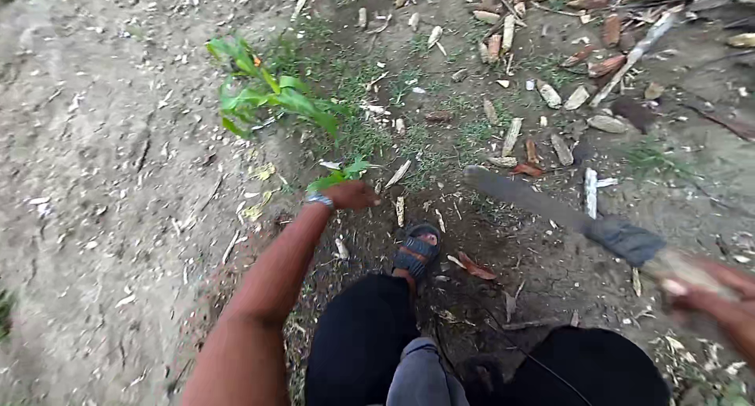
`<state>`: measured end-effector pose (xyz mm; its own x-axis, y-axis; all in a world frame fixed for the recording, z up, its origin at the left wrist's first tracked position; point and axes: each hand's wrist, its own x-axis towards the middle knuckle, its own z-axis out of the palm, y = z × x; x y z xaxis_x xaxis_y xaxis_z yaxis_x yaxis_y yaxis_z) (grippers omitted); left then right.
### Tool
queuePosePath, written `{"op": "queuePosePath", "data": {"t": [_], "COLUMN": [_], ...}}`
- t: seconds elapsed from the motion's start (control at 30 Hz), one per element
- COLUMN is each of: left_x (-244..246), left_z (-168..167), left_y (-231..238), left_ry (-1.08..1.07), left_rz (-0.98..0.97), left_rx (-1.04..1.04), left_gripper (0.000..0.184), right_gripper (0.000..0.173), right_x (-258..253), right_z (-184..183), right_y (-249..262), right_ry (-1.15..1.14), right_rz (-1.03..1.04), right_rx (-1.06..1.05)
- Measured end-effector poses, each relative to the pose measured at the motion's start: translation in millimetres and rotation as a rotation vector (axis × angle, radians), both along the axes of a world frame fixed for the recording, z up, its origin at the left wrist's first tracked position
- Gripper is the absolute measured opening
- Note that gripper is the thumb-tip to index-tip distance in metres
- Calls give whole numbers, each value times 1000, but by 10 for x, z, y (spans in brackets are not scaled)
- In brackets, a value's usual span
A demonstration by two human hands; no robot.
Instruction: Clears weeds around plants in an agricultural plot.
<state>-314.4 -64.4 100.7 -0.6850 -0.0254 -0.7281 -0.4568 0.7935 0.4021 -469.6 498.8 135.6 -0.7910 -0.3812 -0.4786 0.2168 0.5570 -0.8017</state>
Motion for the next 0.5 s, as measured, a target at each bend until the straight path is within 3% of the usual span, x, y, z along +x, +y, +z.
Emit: {"op": "queuePosePath", "data": {"t": [0.13, 0.23, 0.33, 0.43, 0.5], "left_x": [-767, -857, -700, -596, -622], "left_z": [-1056, -1939, -2404, -2520, -2496], "left_y": [426, 664, 782, 647, 516], "left_ry": [28, 140, 263, 376, 307], "left_rz": [-106, 42, 152, 226, 337], "left_rx": [28, -186, -407, -395, -296], "left_gripper": [34, 44, 59, 35, 32], "right_gripper": [46, 40, 49, 33, 31], "right_x": [626, 937, 1101, 1098, 1050], "right_z": [-1227, -1755, -1918, -1839, -1643], "right_y": [-800, -1166, -1105, -1045, -909], "right_ry": [-145, -388, -653, -691, -597], "right_rz": [-130, -242, -333, -445, -489], "right_rx": [2, -52, -166, -172, -167]}}
